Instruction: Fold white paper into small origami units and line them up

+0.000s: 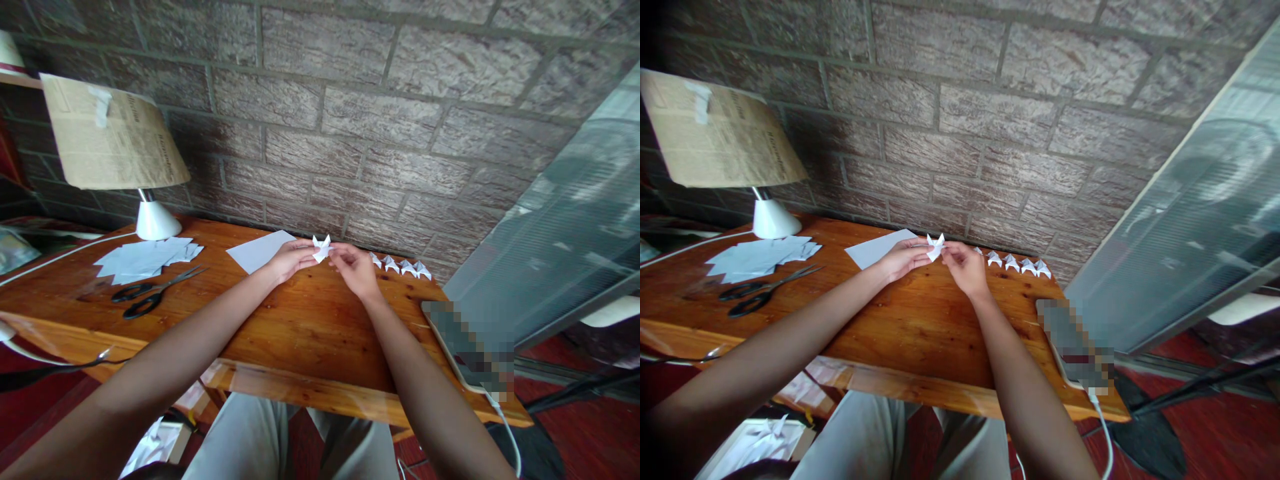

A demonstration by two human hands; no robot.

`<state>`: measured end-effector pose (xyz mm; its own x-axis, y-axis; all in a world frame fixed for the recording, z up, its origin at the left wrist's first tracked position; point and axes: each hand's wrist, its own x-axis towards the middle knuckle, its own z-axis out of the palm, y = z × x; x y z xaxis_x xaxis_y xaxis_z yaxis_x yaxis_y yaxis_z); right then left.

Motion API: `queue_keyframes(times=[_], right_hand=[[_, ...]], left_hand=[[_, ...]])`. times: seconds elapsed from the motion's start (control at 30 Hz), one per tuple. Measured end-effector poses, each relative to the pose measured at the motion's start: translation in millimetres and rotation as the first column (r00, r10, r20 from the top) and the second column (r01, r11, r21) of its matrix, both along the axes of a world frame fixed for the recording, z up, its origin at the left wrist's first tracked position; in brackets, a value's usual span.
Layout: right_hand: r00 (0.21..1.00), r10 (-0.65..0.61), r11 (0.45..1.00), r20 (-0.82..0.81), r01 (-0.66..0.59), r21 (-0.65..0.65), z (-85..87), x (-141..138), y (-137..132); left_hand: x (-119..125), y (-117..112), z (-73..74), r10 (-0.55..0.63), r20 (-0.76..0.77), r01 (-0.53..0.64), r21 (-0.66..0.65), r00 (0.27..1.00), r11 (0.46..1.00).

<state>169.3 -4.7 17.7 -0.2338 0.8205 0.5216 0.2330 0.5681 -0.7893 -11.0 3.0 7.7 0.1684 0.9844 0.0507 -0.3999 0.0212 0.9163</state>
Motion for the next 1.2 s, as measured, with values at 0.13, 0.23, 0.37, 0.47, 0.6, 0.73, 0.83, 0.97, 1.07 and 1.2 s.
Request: queue_keyframes(times=[0.13, 0.23, 0.37, 0.47, 0.6, 0.73, 0.83, 0.97, 1.07, 1.2], right_hand=[[0.989, 0.047, 0.982, -0.138, -0.071, -0.174, -0.4, -5, -1], [0.981, 0.047, 0.972, -0.188, -0.088, -0.218, -1.1, -6, 0], [0.979, 0.013, 0.974, -0.204, -0.059, -0.219, -6.1, -4, 5], [0.983, 0.001, 0.985, -0.185, -0.033, -0.172, -10.5, -4, 7], [0.999, 0.011, 1.0, -0.046, -0.011, -0.004, -11.8, -3, 6], [0.991, -0.058, 0.987, 0.123, 0.038, 0.158, -7.4, -1, 0], [0.981, -0.059, 0.977, 0.187, 0.018, 0.21, -4.3, 1, -2], [0.986, -0.016, 0.985, 0.166, -0.013, 0.172, -5.0, 1, -1], [0.995, 0.013, 0.987, 0.104, -0.029, 0.155, -5.6, 0, -2], [0.999, 0.012, 0.981, 0.043, -0.02, 0.195, -2.0, -1, -7]], left_hand=[[-1, 2, -2.5, -0.002, -0.001, 0.003, 0.021, 1.0, 1.0], [0, 1, -1.4, -0.017, -0.006, 0.018, 0.039, 1.0, 0.999], [2, -2, 1.5, -0.038, -0.002, 0.038, 0.073, 0.999, 0.997], [3, -4, 2.4, -0.046, 0.0, 0.046, 0.09, 0.999, 0.995], [3, -5, 3.1, -0.017, 0.006, 0.016, 0.072, 1.0, 0.997], [3, -7, 4.4, -0.008, 0.037, 0.006, 0.05, 0.999, 0.999], [3, -7, 4.7, -0.003, 0.044, 0.002, 0.023, 0.999, 1.0], [2, -6, 5.7, -0.009, 0.027, 0.009, 0.008, 1.0, 1.0], [2, -8, 8.2, -0.043, 0.03, 0.041, 0.049, 0.999, 0.998], [3, -10, 11.2, -0.03, 0.071, 0.024, 0.075, 0.997, 0.997]])
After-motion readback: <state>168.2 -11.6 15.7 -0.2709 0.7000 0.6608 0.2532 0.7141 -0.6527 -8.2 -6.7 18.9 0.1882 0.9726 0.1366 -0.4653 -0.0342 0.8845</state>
